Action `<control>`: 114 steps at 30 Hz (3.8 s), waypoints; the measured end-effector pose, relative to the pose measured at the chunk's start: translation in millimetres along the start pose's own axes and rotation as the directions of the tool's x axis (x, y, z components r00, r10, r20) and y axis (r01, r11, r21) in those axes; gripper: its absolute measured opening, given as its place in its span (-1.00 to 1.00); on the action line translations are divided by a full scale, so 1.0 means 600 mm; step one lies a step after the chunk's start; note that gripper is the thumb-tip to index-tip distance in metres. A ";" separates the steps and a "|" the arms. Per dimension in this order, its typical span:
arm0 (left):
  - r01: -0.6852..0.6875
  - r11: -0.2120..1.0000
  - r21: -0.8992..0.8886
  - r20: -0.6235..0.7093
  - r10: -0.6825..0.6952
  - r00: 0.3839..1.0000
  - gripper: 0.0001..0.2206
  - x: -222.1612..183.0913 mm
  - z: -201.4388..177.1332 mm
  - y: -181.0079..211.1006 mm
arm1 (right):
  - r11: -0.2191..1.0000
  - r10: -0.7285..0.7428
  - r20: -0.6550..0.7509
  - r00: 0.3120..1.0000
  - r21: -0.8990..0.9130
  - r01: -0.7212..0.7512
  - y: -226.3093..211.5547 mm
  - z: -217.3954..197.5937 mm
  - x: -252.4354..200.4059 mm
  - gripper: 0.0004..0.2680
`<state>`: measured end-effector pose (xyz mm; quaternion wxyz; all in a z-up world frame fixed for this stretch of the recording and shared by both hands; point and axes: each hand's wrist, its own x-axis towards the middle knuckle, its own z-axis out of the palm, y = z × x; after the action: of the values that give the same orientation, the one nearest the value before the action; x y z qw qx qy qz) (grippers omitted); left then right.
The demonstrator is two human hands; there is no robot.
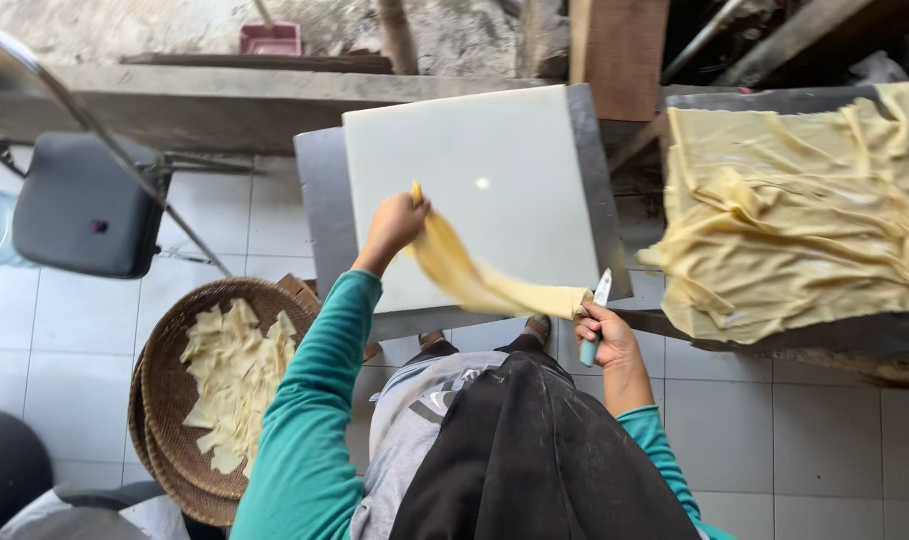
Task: The person repeatedly takes thin yellow dough sheets from a pile, places them on a white cutting board, and cuts them into strips using a knife. The cut strips are transferred into a woven basket. The person continues this cycle throughout the clip.
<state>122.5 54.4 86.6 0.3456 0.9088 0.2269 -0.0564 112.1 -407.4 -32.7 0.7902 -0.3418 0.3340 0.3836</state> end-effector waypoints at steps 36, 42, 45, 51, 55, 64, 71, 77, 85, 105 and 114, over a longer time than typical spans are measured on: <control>0.076 0.631 -0.772 -0.106 -0.246 0.964 -0.68 0.113 -0.034 -0.160 | 0.581 -0.711 0.140 0.690 -0.436 0.687 -0.258 0.328 0.077 -0.92; 0.176 0.947 -0.267 -0.289 -0.253 0.923 -0.67 0.032 0.120 -0.288 | 0.539 -0.572 -0.112 0.813 -0.798 0.269 -0.119 0.146 0.149 -0.89; 0.288 0.935 -0.206 -0.315 -0.342 0.886 -0.50 -0.011 0.147 -0.304 | 0.136 -0.749 0.061 0.660 -0.960 0.243 -0.097 0.117 0.131 -0.81; 0.047 0.989 0.140 -0.471 0.025 0.882 -0.18 -0.017 0.091 -0.252 | -0.551 -0.305 0.797 0.521 -0.594 0.586 -0.085 0.312 0.150 -0.75; -0.106 0.948 0.301 -0.225 0.179 0.958 0.03 0.061 0.053 -0.192 | -0.782 -0.026 0.589 0.808 -0.515 0.351 -0.005 0.519 0.223 -0.78; -0.199 0.831 0.519 0.097 0.174 0.980 -0.08 0.155 0.046 -0.183 | -0.895 0.270 0.561 0.782 -0.153 0.419 0.049 0.615 0.333 -0.71; -0.211 0.826 0.522 0.115 0.177 0.978 -0.12 0.157 0.045 -0.195 | -0.983 0.047 0.405 0.913 -0.146 0.115 -0.271 0.372 0.206 -0.75; -0.255 0.831 0.495 0.089 0.243 0.966 0.01 0.150 0.023 -0.187 | -0.963 -0.226 0.340 0.913 -0.221 -0.156 -0.353 0.317 0.100 -0.69; -0.285 0.803 0.524 0.218 0.198 0.956 0.13 0.078 0.005 -0.221 | -0.866 0.218 0.647 0.730 -0.217 0.450 0.082 0.550 0.241 -0.72; -0.278 0.795 0.539 0.214 0.190 0.958 0.20 0.075 0.007 -0.246 | -0.946 -0.251 0.338 0.907 -0.287 -0.154 -0.240 0.231 0.056 -0.71; -0.300 0.785 0.541 0.186 0.236 0.954 0.19 0.031 0.010 -0.283 | -0.865 0.250 0.603 0.757 -0.213 0.455 0.222 0.570 0.201 -0.80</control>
<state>62.8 169.2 -25.3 0.0780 0.9884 0.0496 -0.1206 149.9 -26.7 20.0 -0.0001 -0.8116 -0.5450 0.2104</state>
